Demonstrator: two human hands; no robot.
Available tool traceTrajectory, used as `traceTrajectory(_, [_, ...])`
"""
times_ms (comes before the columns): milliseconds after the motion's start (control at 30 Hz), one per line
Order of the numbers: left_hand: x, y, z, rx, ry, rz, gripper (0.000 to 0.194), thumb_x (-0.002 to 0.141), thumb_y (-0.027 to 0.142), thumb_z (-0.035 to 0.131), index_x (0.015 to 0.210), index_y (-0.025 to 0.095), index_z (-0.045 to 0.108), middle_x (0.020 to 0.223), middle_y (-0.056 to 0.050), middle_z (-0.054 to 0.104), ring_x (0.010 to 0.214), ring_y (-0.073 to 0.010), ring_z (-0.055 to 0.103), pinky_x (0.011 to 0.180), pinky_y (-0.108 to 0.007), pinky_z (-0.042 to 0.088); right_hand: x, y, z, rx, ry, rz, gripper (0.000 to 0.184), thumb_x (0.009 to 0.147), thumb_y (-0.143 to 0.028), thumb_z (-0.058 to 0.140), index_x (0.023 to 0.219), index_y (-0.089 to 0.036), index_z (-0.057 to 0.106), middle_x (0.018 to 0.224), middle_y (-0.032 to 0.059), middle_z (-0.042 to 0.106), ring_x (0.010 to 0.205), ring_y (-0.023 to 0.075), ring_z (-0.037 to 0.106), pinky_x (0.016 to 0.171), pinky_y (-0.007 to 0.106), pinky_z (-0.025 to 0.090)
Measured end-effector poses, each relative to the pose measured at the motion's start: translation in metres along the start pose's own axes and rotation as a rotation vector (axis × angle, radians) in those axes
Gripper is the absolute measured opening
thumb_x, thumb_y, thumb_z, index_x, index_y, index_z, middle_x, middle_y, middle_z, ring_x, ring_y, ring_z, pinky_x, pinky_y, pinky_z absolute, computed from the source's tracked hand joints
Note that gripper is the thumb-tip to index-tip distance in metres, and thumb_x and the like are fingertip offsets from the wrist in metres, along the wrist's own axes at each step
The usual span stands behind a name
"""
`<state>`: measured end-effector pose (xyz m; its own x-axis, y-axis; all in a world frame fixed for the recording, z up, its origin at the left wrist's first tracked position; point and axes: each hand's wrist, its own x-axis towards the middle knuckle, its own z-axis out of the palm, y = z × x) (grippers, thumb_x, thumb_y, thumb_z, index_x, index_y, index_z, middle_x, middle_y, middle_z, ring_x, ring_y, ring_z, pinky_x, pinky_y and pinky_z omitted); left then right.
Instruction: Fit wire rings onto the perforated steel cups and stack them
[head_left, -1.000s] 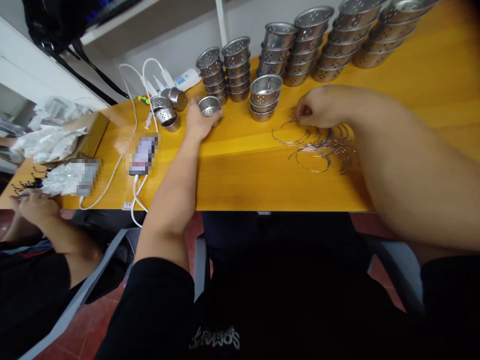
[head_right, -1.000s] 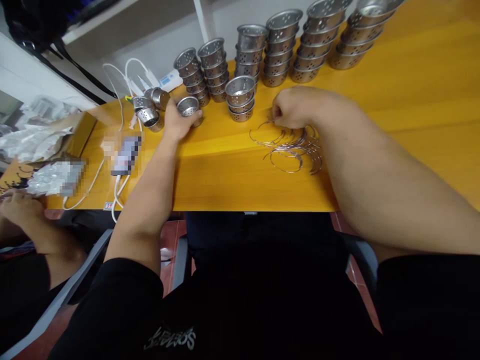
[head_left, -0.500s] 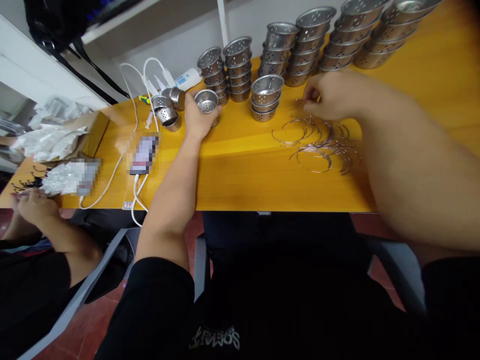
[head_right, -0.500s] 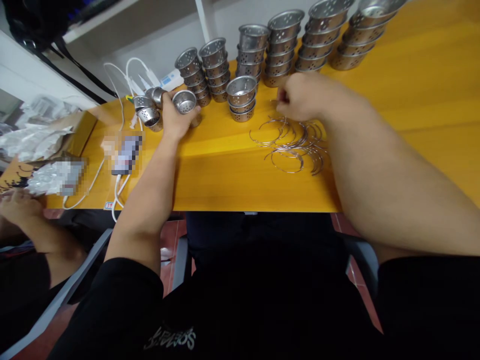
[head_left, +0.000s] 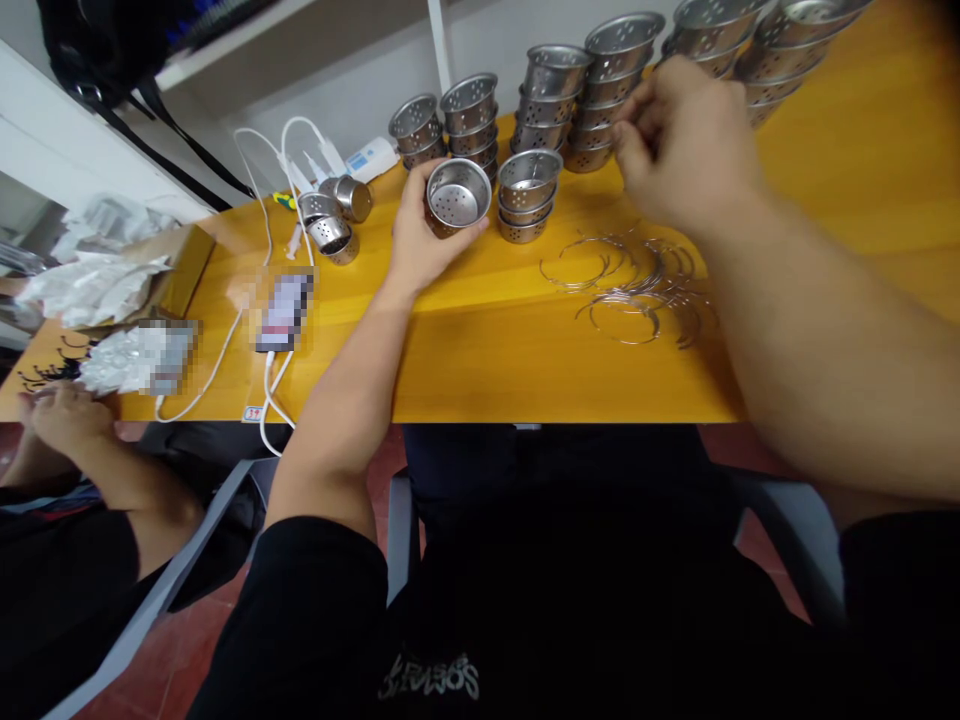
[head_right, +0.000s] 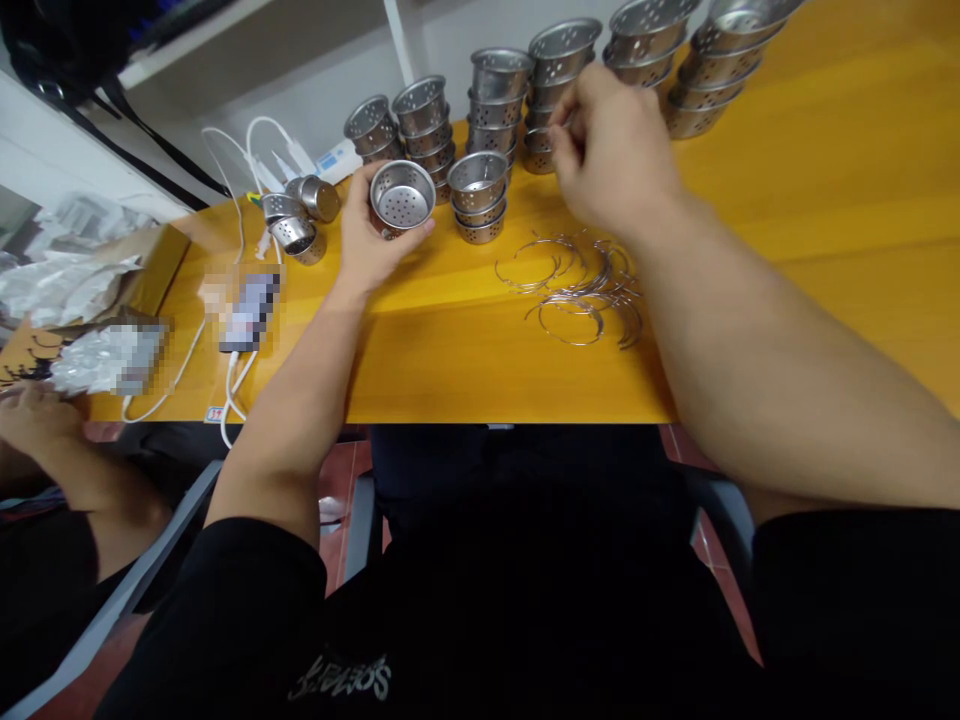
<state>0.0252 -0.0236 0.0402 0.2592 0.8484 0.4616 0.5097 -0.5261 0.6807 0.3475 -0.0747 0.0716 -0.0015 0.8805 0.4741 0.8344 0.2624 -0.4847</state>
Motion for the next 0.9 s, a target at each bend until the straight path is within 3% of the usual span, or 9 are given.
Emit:
traceTrajectory(167, [0.001,0.004,0.000,-0.013,-0.009,-0.008,0.084,0.083,0.056,0.105,0.151,0.046,0.057,0.168,-0.002,0.066,0.165,-0.0294,0.062,0.145,-0.048,0.053,-0.001,0.000,0.008,0.017,0.017,-0.030,0.026,0.113,-0.023,0.058,0.131,-0.022,0.076,0.112,0.0130,0.082,0.097,0.0293,0.077,0.098,0.042,0.063])
traceTrajectory(367, [-0.002,0.007,0.000,-0.003,-0.001,-0.007,0.086,0.085,0.055,0.105,0.151,0.037,0.053,0.167,-0.007,0.066,0.164,-0.0312,0.065,0.142,-0.046,0.054,-0.001,-0.003,0.012,0.024,-0.010,-0.024,0.023,0.112,-0.024,0.058,0.126,-0.021,0.075,0.106,0.0117,0.080,0.090,0.0271,0.073,0.096,0.039,0.061])
traceTrajectory(500, [-0.003,0.007,0.001,0.007,0.002,-0.005,0.086,0.085,0.057,0.103,0.151,0.038,0.051,0.165,-0.006,0.067,0.162,-0.0319,0.066,0.142,-0.048,0.055,-0.001,-0.006,0.011,0.033,-0.051,-0.001,0.024,0.113,-0.029,0.055,0.128,-0.025,0.074,0.111,0.0120,0.082,0.097,0.0290,0.076,0.100,0.040,0.061])
traceTrajectory(733, [0.005,-0.011,0.007,-0.080,-0.024,-0.006,0.094,0.086,0.067,0.100,0.157,0.041,0.045,0.164,-0.009,0.067,0.159,-0.0307,0.069,0.140,-0.049,0.055,-0.006,-0.015,0.007,0.056,-0.093,0.054,0.031,0.115,-0.045,0.052,0.132,-0.028,0.071,0.117,0.0138,0.081,0.102,0.0311,0.075,0.100,0.041,0.062])
traceTrajectory(900, [0.009,-0.023,0.009,-0.121,-0.052,-0.006,0.090,0.083,0.068,0.098,0.155,0.043,0.050,0.166,-0.007,0.068,0.163,-0.0323,0.066,0.141,-0.053,0.054,-0.007,-0.018,0.010,0.047,-0.083,0.045,0.034,0.116,-0.048,0.050,0.132,-0.027,0.071,0.116,0.0121,0.081,0.101,0.0300,0.075,0.099,0.040,0.061])
